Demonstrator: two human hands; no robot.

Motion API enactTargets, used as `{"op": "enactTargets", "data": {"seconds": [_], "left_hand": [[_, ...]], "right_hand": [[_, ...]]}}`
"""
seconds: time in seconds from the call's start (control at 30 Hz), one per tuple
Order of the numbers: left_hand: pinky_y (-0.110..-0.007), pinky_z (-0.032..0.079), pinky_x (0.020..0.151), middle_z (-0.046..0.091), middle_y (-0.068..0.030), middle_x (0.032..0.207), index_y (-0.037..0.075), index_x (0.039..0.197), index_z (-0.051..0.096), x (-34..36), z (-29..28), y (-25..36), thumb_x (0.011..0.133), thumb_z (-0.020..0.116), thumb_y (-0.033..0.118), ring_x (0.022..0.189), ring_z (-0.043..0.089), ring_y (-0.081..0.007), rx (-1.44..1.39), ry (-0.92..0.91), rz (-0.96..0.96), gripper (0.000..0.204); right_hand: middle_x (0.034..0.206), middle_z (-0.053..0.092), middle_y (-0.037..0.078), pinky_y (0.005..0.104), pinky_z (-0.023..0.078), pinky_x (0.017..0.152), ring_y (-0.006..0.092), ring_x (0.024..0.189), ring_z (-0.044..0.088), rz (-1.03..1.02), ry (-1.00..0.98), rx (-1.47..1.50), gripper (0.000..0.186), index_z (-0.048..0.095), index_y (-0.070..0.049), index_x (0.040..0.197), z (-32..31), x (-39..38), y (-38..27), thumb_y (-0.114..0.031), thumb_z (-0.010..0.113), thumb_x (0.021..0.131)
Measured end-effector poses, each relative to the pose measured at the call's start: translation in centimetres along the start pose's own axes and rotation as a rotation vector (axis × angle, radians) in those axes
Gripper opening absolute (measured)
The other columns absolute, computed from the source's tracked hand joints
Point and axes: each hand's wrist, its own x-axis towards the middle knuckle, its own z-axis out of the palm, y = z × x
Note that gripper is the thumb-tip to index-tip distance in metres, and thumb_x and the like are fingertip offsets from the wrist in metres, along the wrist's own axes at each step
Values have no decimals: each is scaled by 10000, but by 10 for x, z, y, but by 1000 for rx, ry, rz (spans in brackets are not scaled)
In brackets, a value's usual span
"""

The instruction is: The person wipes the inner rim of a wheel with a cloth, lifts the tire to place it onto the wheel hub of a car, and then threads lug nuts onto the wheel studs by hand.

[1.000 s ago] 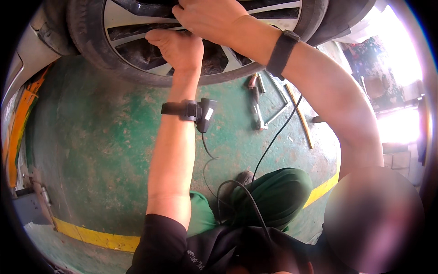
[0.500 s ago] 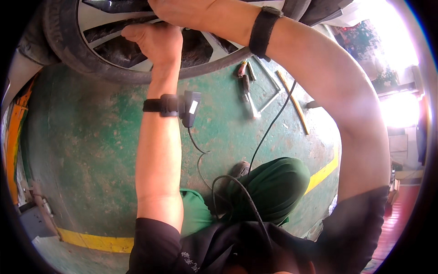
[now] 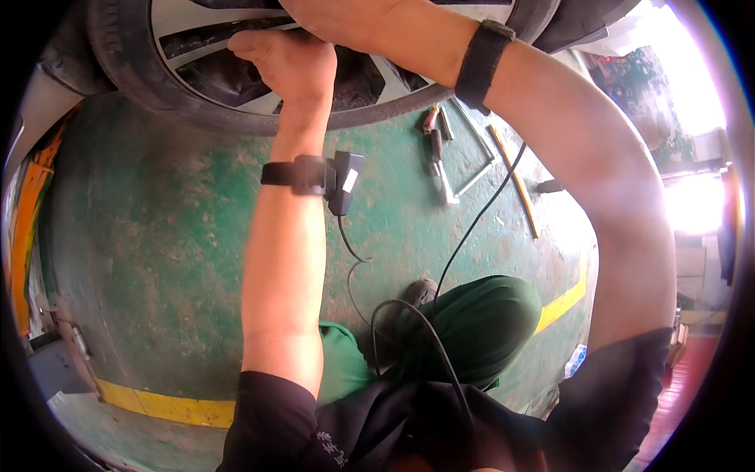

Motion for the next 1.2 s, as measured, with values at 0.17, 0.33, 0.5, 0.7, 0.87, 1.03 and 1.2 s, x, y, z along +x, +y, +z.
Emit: {"op": "enactTargets", "data": {"seconds": [0.17,0.33,0.5,0.7,0.87,1.03,1.2], "left_hand": [[-416,462,781,335,-206,1000,-68,975,252,5,-12,-5,736,771,135,892,453,-305,24,-97,-93,606],[-476,478,757,382,-250,1008,-89,989,261,3,-16,19,750,770,154,909,508,-382,-76,-27,-158,612],[-501,469,728,415,-271,1010,-87,999,283,5,-17,26,758,766,172,851,537,-446,-11,39,-104,599],[-519,439,696,402,-247,971,-57,974,288,6,-19,30,698,769,100,820,508,-452,-135,-7,-295,577],[-505,426,718,391,-230,993,-46,979,293,7,-24,36,668,773,65,880,492,-449,-147,-41,-370,582],[-515,414,751,413,-249,987,-57,985,323,6,-23,34,666,770,65,880,492,-456,-145,19,-324,562],[-498,404,739,432,-262,962,-71,960,356,8,-25,36,674,751,42,868,487,-452,-137,75,-276,500]], "right_hand": [[917,662,101,346,545,640,245,797,679,-31,-2,54,251,666,-40,1001,0,13,-3,-214,564,851],[919,662,95,352,550,643,252,800,680,-21,-41,61,250,667,-49,1008,2,5,1,-213,572,844],[964,659,77,335,563,656,242,857,694,54,-80,29,230,637,-72,1032,-9,6,-6,-161,632,821],[863,647,65,318,564,578,229,780,694,29,-136,12,215,609,-40,967,-4,12,0,-151,648,788],[825,631,50,292,555,544,206,746,685,9,-46,25,168,587,-64,901,-5,8,0,-147,649,769],[817,624,52,299,551,533,207,731,682,64,-59,74,158,583,-68,902,-6,12,1,-155,638,782],[837,626,56,331,557,571,229,751,676,19,-108,105,217,586,-73,954,-13,13,0,-161,657,769]]}}
